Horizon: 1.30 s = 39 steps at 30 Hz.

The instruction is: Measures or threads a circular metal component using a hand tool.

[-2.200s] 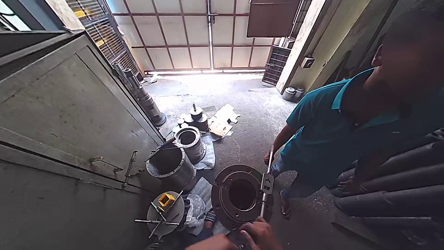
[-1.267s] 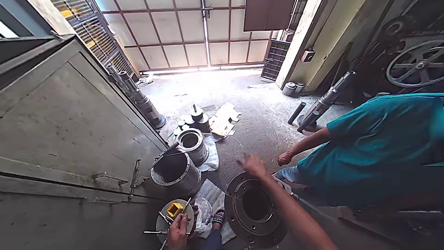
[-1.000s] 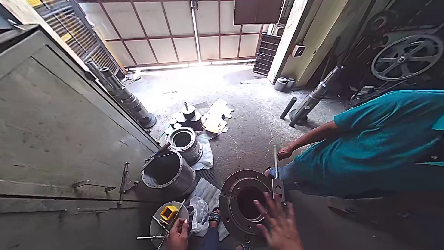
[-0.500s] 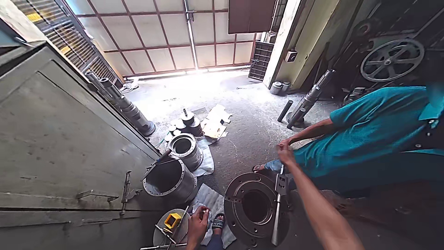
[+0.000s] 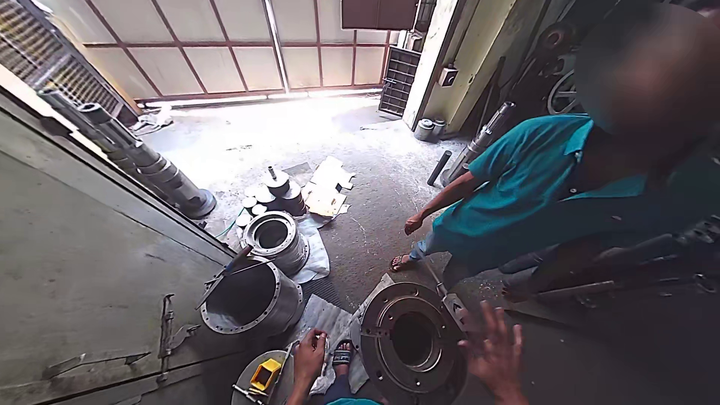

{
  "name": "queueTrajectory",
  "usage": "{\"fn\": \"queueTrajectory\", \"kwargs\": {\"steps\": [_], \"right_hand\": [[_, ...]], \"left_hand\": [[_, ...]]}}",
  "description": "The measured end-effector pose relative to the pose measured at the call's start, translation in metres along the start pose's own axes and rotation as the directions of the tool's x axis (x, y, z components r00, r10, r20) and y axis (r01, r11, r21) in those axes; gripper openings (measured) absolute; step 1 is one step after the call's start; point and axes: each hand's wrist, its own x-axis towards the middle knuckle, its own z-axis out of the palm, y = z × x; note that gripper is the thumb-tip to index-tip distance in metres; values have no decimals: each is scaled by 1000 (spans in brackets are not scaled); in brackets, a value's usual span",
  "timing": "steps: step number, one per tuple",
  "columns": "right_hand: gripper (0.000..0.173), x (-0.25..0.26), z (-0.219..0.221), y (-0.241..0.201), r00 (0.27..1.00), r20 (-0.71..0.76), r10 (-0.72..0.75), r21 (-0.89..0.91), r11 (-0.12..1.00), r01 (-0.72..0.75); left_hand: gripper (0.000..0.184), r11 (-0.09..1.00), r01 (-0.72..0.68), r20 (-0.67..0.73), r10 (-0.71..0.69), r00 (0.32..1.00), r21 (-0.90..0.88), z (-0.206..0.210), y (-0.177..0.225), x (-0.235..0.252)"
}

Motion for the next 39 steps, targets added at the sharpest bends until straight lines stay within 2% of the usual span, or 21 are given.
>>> {"fn": "queueTrajectory", "kwargs": {"steps": [3, 6, 9, 12, 14, 16, 19, 21, 24, 26, 28, 30, 31, 32, 33, 35, 37, 39], "right_hand": [[67, 42, 12, 67, 950, 0, 312, -34, 950, -311], [69, 119, 38, 85, 830, 119, 546, 87, 827, -556], [71, 193, 71, 59, 831, 243, 501, 172, 820, -545], [75, 236, 93, -14, 872, 407, 274, 217, 898, -383], [76, 228, 86, -79, 863, 500, 72, 224, 952, -209], [77, 190, 72, -126, 872, 477, -106, 229, 973, -7], [75, 99, 41, -135, 905, 362, -223, 268, 955, 129], [76, 43, 21, -115, 934, 300, -195, 191, 971, 141], [73, -19, 10, -70, 948, 305, -90, 113, 992, 58], [70, -38, 17, -34, 981, 187, -47, 127, 992, 24], [71, -28, 12, -5, 999, 32, 20, 143, 989, -24], [70, 6, 1, 8, 976, -98, 194, 205, 964, -171], [68, 28, 1, 12, 948, -113, 299, 273, 926, -260], [66, 53, 3, 15, 924, -68, 377, 335, 881, -334], [65, 76, 7, 17, 906, 63, 418, 376, 831, -409], [61, 122, 19, 7, 853, 389, 347, 364, 793, -488], [56, 159, 35, -36, 768, 622, 154, 266, 881, -392], [56, 169, 47, -100, 729, 684, -31, 206, 967, -152]], "left_hand": [[27, 996, -90, 121, 88, 989, 9, 9, 14, 14], [28, 988, -153, 183, 149, 972, 6, 13, 33, 22], [27, 986, -164, 190, 163, 968, -7, 13, 50, 29], [26, 987, -151, 187, 157, 970, -49, 13, 55, 31], [26, 990, -132, 200, 140, 970, -52, 11, 49, 29], [27, 991, -136, 207, 137, 969, -15, 5, 43, 33], [30, 987, -152, 193, 139, 971, 51, -1, 32, 34], [31, 985, -147, 179, 129, 975, 90, -7, 24, 40], [32, 981, -146, 204, 118, 972, 129, -14, 20, 51], [33, 977, -164, 227, 130, 965, 134, -16, 25, 60], [34, 976, -184, 226, 155, 962, 118, -18, 35, 69], [33, 976, -198, 195, 178, 965, 89, -20, 40, 71], [32, 976, -203, 182, 186, 965, 77, -21, 42, 72], [32, 976, -207, 176, 193, 965, 68, -20, 43, 73], [31, 976, -206, 184, 192, 964, 66, -18, 42, 73], [32, 978, -196, 234, 174, 956, 72, -13, 41, 72], [33, 980, -185, 286, 157, 945, 75, -10, 41, 69], [33, 982, -176, 317, 148, 937, 61, -4, 37, 67]]}}
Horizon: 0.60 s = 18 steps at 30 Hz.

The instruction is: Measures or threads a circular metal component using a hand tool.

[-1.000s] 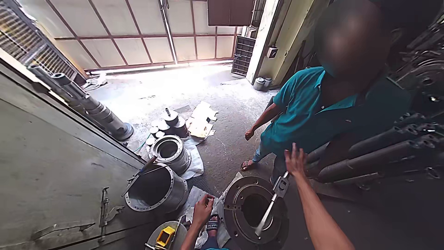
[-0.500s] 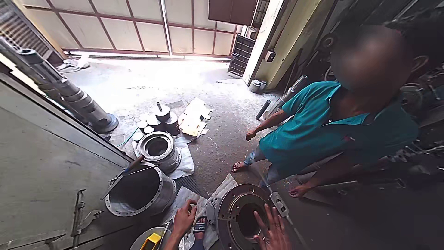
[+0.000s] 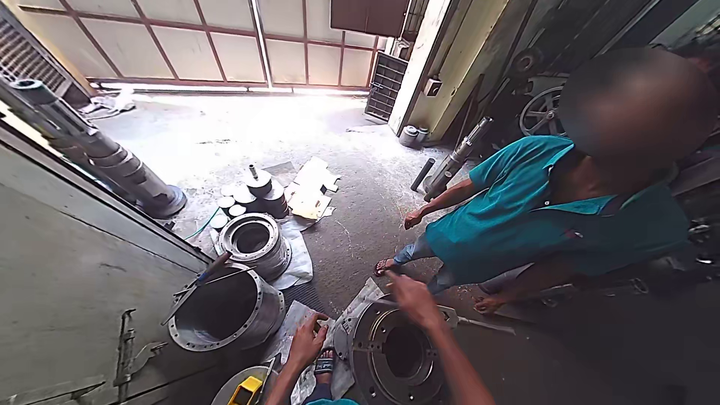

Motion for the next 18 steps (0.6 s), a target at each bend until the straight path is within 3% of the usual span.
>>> {"fn": "queueTrajectory", "kwargs": {"steps": [2, 4, 6, 8, 11, 13, 16, 18], "right_hand": [[64, -12, 25, -47, 988, 61, -142, -68, 987, 146], [70, -40, 52, -60, 940, -180, -289, -159, 952, 262], [68, -81, 73, -45, 869, -390, -303, -203, 949, 240], [68, -126, 77, -20, 886, -407, -222, -200, 968, 150], [64, -178, 57, 5, 968, -243, -66, -134, 990, 33], [52, -199, 43, 9, 986, -148, 76, -106, 990, -92], [28, -207, 36, 36, 933, -246, 263, -40, 959, -281], [25, -196, 39, 83, 835, -451, 316, 125, 948, -291]], "left_hand": [[34, 1000, 10, 42, -9, 999, -20, 8, -4, -2], [34, 999, 28, 68, -26, 997, -37, 8, -8, 1], [33, 996, 62, 69, -57, 996, -69, 10, -14, -2], [33, 993, 80, 79, -73, 994, -82, 12, -21, -2], [33, 994, 89, 124, -80, 989, -69, 11, -27, 1], [33, 994, 95, 145, -86, 986, -51, 8, -28, -1], [32, 995, 74, 94, -68, 993, -62, -4, -19, 5], [31, 992, 85, 42, -81, 996, -95, -4, -17, 5]]}}
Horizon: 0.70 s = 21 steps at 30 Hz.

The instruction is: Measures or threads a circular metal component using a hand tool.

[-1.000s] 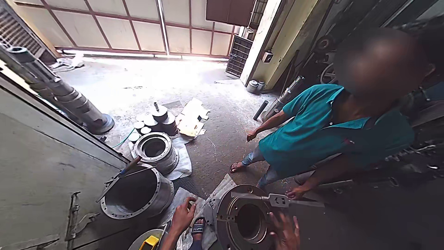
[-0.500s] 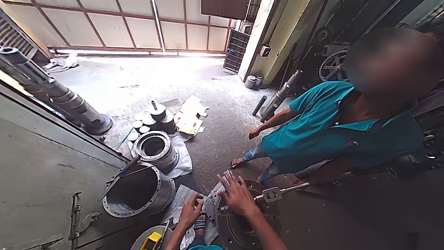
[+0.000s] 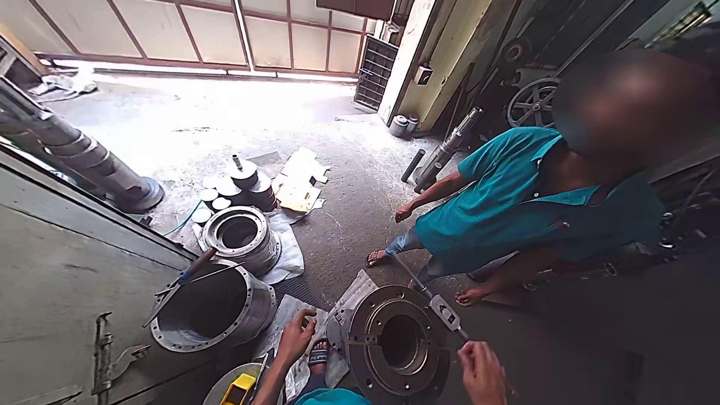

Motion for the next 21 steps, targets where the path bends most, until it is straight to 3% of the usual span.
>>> {"fn": "queueTrajectory", "kwargs": {"steps": [2, 3, 6, 9, 13, 16, 19, 21], "right_hand": [[32, 41, 14, 32, 967, -226, 119, 145, 986, -87], [37, 67, 19, 40, 944, -272, 187, 168, 975, -145], [48, 150, 17, 35, 941, -168, 294, 98, 955, -281], [62, 213, 17, 6, 958, -67, 279, -8, 960, -280], [71, 249, 41, -48, 988, -54, 147, 92, 986, -142], [77, 254, 66, -84, 990, 116, -83, 236, 970, 54], [84, 219, 75, -142, 871, 381, -310, 106, 950, 292], [84, 164, 75, -171, 800, 460, -386, 5, 902, 432]], "left_hand": [[29, 999, 29, -23, -30, 999, -17, 2, -2, 1], [29, 999, 44, -19, -45, 999, -16, 2, -1, 1], [30, 999, 31, 6, -31, 1000, -8, 5, 5, -6], [29, 1000, 5, 33, -4, 999, -5, 10, 5, -12], [30, 999, 9, 61, -10, 998, 31, 16, -1, -16], [31, 998, 38, 103, -44, 994, 56, 23, -8, -16], [32, 995, 52, 146, -64, 987, 81, 28, -10, -11], [32, 994, 57, 153, -70, 986, 88, 29, -10, -7]]}}
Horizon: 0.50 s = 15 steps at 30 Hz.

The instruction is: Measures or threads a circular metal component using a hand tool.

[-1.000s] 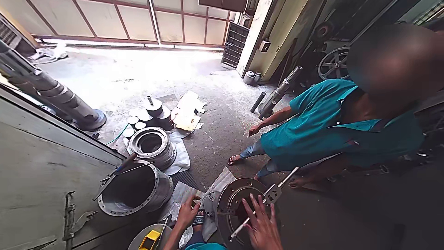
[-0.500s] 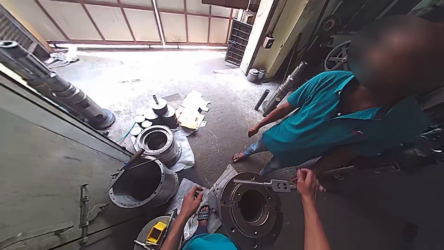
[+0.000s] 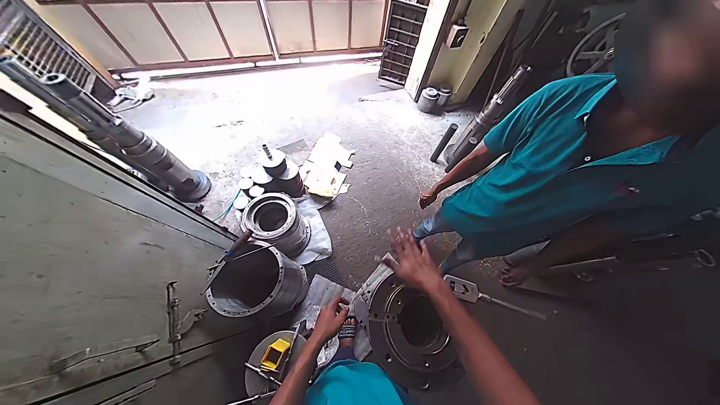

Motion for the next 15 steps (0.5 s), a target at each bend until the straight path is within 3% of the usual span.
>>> {"fn": "queueTrajectory", "kwargs": {"steps": [3, 5, 7, 10, 15], "right_hand": [[79, -71, 37, -33, 978, -146, -150, -102, 985, 136], [80, -122, 57, -28, 943, -296, -154, -138, 983, 117], [80, -168, 67, -10, 908, -419, -26, -150, 988, -41], [78, -213, 61, 42, 840, -482, 251, -81, 941, -328], [71, -189, 23, 151, 605, -467, 645, 229, 749, -622]], "left_hand": [[32, 1000, 1, -13, -1, 1000, -10, -3, 5, 11], [32, 1000, 7, -17, -7, 1000, -15, -5, 6, 14], [31, 1000, 8, -25, -8, 1000, -15, -10, 5, 14], [29, 999, 30, -44, -31, 999, -30, -16, -1, 13], [29, 995, 93, -18, -94, 995, -32, -25, -9, 6]]}}
